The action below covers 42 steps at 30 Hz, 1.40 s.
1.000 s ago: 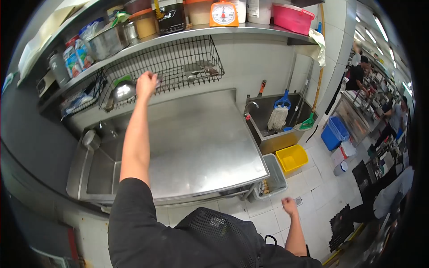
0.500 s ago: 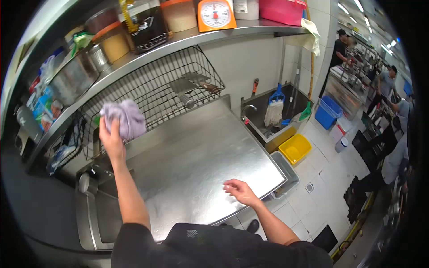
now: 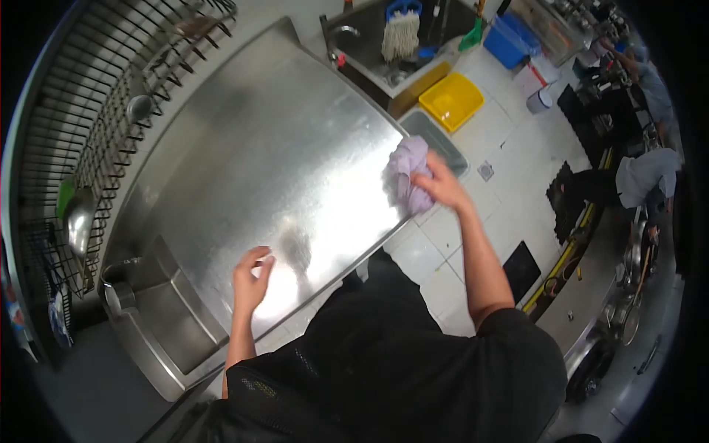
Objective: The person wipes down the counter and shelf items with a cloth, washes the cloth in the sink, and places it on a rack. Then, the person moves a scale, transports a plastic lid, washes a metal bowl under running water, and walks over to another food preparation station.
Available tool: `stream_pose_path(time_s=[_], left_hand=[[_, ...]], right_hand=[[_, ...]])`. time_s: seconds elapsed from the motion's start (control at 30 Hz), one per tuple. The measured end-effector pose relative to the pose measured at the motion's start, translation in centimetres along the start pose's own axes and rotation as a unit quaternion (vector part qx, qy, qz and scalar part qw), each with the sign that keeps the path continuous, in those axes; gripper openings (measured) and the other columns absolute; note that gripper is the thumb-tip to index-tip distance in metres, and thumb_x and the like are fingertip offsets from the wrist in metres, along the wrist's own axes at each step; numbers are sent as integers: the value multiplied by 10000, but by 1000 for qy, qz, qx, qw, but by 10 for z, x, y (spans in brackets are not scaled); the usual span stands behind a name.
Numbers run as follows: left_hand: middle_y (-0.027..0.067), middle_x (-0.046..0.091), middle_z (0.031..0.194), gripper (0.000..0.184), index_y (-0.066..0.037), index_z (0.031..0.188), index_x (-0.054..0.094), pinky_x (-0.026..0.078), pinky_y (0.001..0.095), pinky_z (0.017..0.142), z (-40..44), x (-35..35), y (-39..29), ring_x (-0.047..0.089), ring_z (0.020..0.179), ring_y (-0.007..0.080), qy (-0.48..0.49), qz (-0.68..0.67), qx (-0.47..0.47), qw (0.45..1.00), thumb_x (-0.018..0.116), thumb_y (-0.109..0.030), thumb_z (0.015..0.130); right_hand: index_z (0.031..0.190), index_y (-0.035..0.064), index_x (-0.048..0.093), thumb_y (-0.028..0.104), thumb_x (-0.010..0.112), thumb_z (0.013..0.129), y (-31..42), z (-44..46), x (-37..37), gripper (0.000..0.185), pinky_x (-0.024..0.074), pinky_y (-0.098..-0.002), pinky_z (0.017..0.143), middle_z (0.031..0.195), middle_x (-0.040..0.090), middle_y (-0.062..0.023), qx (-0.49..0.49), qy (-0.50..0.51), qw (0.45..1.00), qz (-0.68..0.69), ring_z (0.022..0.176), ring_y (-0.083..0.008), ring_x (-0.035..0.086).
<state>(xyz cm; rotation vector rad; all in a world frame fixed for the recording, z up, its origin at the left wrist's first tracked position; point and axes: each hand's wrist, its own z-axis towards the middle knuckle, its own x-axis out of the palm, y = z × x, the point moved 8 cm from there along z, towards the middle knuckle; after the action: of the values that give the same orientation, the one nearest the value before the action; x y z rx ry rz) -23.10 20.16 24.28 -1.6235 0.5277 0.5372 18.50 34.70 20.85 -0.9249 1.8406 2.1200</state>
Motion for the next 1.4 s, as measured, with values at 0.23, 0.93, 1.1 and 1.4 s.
stream_pose_path(time_s=[0.23, 0.93, 1.1, 1.4], left_hand=[[101, 695, 959, 229, -4, 1039, 666, 511, 277, 732, -37, -18, 105, 647, 840, 154, 30, 60, -139, 988, 650, -185, 900], [75, 647, 815, 183, 18, 969, 653, 468, 250, 678, -230, -235, 221, 581, 740, 114, -170, 123, -95, 973, 601, -153, 931], [52, 636, 823, 228, 30, 959, 647, 466, 253, 705, -266, -312, 238, 579, 757, 117, -254, 97, -107, 956, 616, -195, 938], [36, 642, 803, 204, -3, 944, 640, 432, 200, 609, -281, -270, 371, 568, 706, 70, -294, -153, -241, 912, 630, -207, 937]], right_hand=[[1446, 108, 348, 495, 622, 803, -42, 4, 21, 799, 259, -482, 1079, 1451, 372, -175, 15, -26, 960, -279, 1373, -353, 305], [1220, 41, 536, 11, 594, 766, 363, -148, 656, 459, 437, -457, 911, 1136, 560, -197, -155, 259, 951, 61, 1079, -365, 535], [1285, 41, 511, 14, 625, 804, 352, -122, 678, 495, 481, -376, 898, 1178, 599, -189, 82, 288, 840, 451, 1071, -309, 591], [1168, 60, 514, 244, 623, 847, 64, 24, 174, 386, 559, -368, 786, 1088, 583, -132, 119, -117, 806, 568, 969, -250, 614]])
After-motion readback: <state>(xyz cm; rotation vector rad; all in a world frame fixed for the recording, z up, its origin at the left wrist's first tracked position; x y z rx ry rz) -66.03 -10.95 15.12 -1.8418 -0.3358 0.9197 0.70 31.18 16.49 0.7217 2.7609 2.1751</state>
